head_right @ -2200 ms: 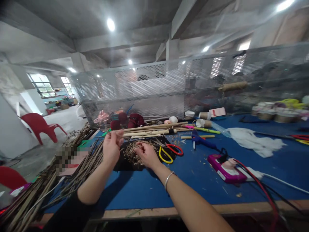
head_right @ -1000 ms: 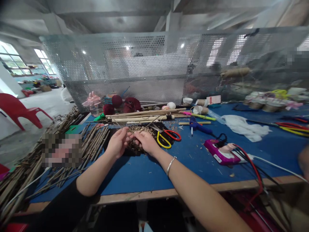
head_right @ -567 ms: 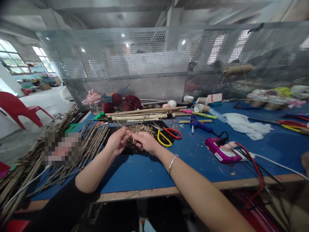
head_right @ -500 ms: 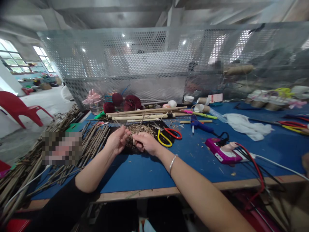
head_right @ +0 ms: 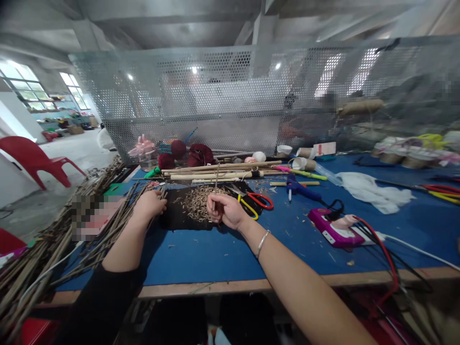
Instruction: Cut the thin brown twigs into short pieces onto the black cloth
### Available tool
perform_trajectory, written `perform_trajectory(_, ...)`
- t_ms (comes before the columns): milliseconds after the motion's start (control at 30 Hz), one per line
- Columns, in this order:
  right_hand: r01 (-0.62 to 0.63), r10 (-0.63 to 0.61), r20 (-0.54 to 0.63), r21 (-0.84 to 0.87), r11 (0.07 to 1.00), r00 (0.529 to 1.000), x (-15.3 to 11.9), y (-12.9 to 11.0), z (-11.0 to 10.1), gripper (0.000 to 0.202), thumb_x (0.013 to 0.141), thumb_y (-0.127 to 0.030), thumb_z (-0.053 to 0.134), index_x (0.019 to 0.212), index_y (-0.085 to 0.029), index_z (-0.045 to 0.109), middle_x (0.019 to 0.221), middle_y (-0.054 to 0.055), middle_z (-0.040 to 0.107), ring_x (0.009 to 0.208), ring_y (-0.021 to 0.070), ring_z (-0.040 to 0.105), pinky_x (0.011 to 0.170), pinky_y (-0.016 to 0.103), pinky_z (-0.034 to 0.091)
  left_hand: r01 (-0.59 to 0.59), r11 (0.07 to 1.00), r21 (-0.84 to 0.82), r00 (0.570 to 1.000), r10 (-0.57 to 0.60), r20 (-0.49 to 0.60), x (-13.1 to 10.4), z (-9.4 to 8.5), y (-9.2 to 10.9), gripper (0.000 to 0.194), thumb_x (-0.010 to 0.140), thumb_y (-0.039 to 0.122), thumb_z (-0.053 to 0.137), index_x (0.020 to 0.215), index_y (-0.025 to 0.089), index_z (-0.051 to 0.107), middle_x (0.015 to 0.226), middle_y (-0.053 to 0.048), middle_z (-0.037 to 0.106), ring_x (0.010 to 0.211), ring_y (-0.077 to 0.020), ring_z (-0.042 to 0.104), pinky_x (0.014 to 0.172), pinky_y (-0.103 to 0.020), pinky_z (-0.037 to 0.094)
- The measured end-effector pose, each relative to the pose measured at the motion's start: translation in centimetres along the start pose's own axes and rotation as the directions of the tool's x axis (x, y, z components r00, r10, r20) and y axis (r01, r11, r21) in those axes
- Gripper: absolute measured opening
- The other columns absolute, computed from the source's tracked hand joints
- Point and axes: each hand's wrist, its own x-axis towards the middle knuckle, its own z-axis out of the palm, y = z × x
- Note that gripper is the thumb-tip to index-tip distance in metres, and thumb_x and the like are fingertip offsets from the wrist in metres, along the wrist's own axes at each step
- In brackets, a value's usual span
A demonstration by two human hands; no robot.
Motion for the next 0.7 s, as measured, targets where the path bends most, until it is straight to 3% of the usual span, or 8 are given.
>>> perform_trajectory(167,0.118,-0.104,-0.294,0.032,0.992,0.950,-0.2,-1.8,-1.6,0.025,0.080,-0.030,0.042,0.058,-0.018,0.044,0.043,-0.005,0.034,0.037,0.0067,0.029,0.039,0.019,0.024,0.012,0.967,0.253,0.978,0.041,-0.203,-0.9,-0.3,0.5,0.039,0.067,0.037,0.061,0.098,0.014,0.060,0.101,-0.021,0.060,0.097,-0.0351,0.054,0.073,-0.042,0.044)
perform_trajectory(267,0.181,-0.145,-0.501,0.023,0.983,0.853,-0.2,-2.8,-3.0,0.023,0.078,-0.031,0.043,0.058,-0.019,0.043,0.040,-0.006,0.033,0.034,0.0061,0.027,0.037,0.019,0.021,-0.302,0.929,0.216,0.899,0.352,-0.260,-2.3,1.0,2.5,0.031,0.076,0.031,0.053,0.102,0.016,0.061,0.100,-0.014,0.060,0.097,-0.0268,0.053,0.081,-0.036,0.041)
perform_trajectory(333,0.190,-0.155,-0.584,0.000,0.982,0.797,-0.2,-3.0,-3.6,0.022,0.077,-0.032,0.043,0.059,-0.019,0.042,0.039,-0.007,0.032,0.033,0.0056,0.026,0.036,0.018,0.020,-0.622,0.774,0.115,0.769,0.632,-0.098,-3.6,2.5,4.2,0.026,0.079,0.029,0.050,0.099,0.020,0.063,0.094,-0.008,0.060,0.093,-0.0216,0.053,0.081,-0.030,0.041)
perform_trajectory(367,0.189,-0.157,-0.606,-0.011,0.982,0.780,-0.1,-3.0,-3.8,0.022,0.076,-0.033,0.044,0.059,-0.019,0.042,0.039,-0.007,0.031,0.033,0.0054,0.025,0.036,0.018,0.020,-0.750,0.661,0.037,0.661,0.750,0.022,-4.3,3.4,5.0,0.026,0.079,0.028,0.050,0.101,0.023,0.063,0.091,-0.006,0.060,0.089,-0.0194,0.054,0.078,-0.027,0.041)
perform_trajectory(433,0.182,-0.160,-0.621,-0.027,0.983,0.768,-0.1,-2.8,-3.9,0.022,0.075,-0.035,0.045,0.060,-0.020,0.041,0.039,-0.008,0.031,0.033,0.0053,0.025,0.035,0.018,0.020,-0.875,0.472,-0.109,0.448,0.873,0.193,-5.4,5.0,6.2,0.031,0.080,0.025,0.049,0.109,0.026,0.060,0.089,-0.004,0.059,0.081,-0.0154,0.055,0.073,-0.023,0.041)
perform_trajectory(467,0.182,-0.162,-0.621,-0.032,0.983,0.767,-0.1,-2.7,-3.9,0.022,0.075,-0.035,0.046,0.060,-0.020,0.041,0.039,-0.008,0.031,0.033,0.0053,0.025,0.035,0.018,0.020,-0.889,0.438,-0.134,0.406,0.888,0.215,-5.9,5.7,6.6,0.030,0.081,0.024,0.048,0.108,0.027,0.061,0.088,-0.004,0.058,0.080,-0.0147,0.055,0.072,-0.022,0.041)
perform_trajectory(533,0.183,-0.170,-0.615,-0.042,0.982,0.770,0.0,-2.6,-3.8,0.021,0.074,-0.036,0.046,0.060,-0.020,0.041,0.039,-0.008,0.031,0.033,0.0053,0.025,0.036,0.018,0.019,-0.896,0.424,-0.133,0.386,0.890,0.242,-6.4,6.5,7.0,0.027,0.082,0.027,0.047,0.103,0.027,0.064,0.085,-0.004,0.058,0.080,-0.0144,0.056,0.071,-0.021,0.041)
perform_trajectory(700,0.166,-0.184,-0.584,-0.085,0.982,0.791,0.2,-2.1,-3.7,0.022,0.073,-0.039,0.046,0.061,-0.020,0.041,0.039,-0.008,0.032,0.033,0.0051,0.025,0.036,0.018,0.019,-0.882,0.470,-0.035,0.452,0.863,0.225,-6.9,6.6,7.3,0.023,0.083,0.032,0.045,0.085,0.024,0.067,0.082,-0.003,0.059,0.080,-0.0150,0.056,0.067,-0.021,0.041)
